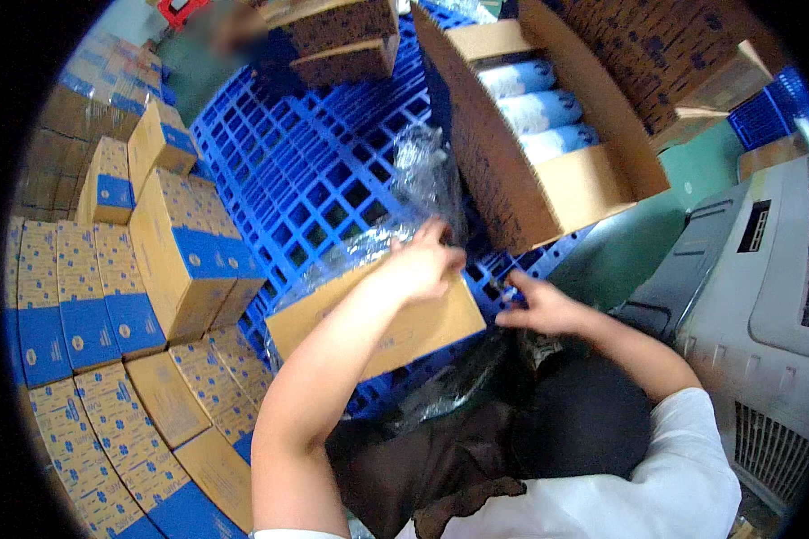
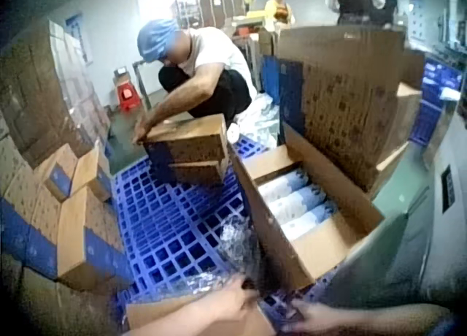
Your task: The person uses a utility knife to cut open tape on cardboard boxes, unfolds the flaps, and handles the bottled contents while working on a blue plastic pallet.
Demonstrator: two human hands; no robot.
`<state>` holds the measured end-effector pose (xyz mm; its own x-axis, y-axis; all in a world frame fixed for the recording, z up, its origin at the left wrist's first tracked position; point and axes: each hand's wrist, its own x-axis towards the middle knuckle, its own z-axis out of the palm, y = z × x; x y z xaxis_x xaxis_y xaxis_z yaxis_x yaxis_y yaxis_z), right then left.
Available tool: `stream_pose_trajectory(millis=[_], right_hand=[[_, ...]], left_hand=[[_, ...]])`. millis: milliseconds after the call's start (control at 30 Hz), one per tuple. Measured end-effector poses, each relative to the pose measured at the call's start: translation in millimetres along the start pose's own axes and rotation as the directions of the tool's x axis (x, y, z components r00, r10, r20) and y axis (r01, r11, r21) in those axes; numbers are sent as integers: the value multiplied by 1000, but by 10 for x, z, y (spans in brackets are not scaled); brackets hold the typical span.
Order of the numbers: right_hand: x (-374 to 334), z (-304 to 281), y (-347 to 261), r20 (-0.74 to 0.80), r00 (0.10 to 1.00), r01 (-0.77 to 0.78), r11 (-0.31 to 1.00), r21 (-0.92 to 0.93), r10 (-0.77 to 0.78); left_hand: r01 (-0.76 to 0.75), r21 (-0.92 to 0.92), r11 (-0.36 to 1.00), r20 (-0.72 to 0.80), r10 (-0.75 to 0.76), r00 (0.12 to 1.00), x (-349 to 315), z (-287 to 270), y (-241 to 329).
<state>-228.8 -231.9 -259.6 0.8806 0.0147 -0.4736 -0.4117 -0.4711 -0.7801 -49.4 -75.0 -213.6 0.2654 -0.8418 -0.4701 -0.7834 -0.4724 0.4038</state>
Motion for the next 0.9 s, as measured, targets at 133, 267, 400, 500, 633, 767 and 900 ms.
stream_pose_trajectory(millis=[133, 267, 400, 500, 633, 767, 900], right_hand=[[3, 153, -9, 177, 973, -213, 863, 457, 146], [211, 393, -61, 225, 968, -219, 826, 520, 115], [246, 458, -90, 243, 945, -319, 779, 540, 218], [272, 516, 39, 109, 984, -175, 867, 467, 140], [184, 406, -82, 208, 961, -268, 818, 509, 185], [232, 438, -82, 204, 966, -234, 870, 435, 158], [230, 432, -62, 85, 987, -156, 919, 361, 135]], left_hand=[[-26, 177, 984, 177, -5, 984, 17, -72, 113], [-30, 199, 980, 197, -10, 980, 17, 0, 98], [-181, 147, 972, 76, 171, 982, 7, 53, -113], [-229, 35, 973, 5, 229, 973, 36, 20, -164], [-255, 113, 960, -79, 264, 961, -47, 51, -81], [-191, 359, 914, 47, 186, 981, -81, -28, 77], [-190, 454, 871, 189, 114, 975, 11, -85, 212]])
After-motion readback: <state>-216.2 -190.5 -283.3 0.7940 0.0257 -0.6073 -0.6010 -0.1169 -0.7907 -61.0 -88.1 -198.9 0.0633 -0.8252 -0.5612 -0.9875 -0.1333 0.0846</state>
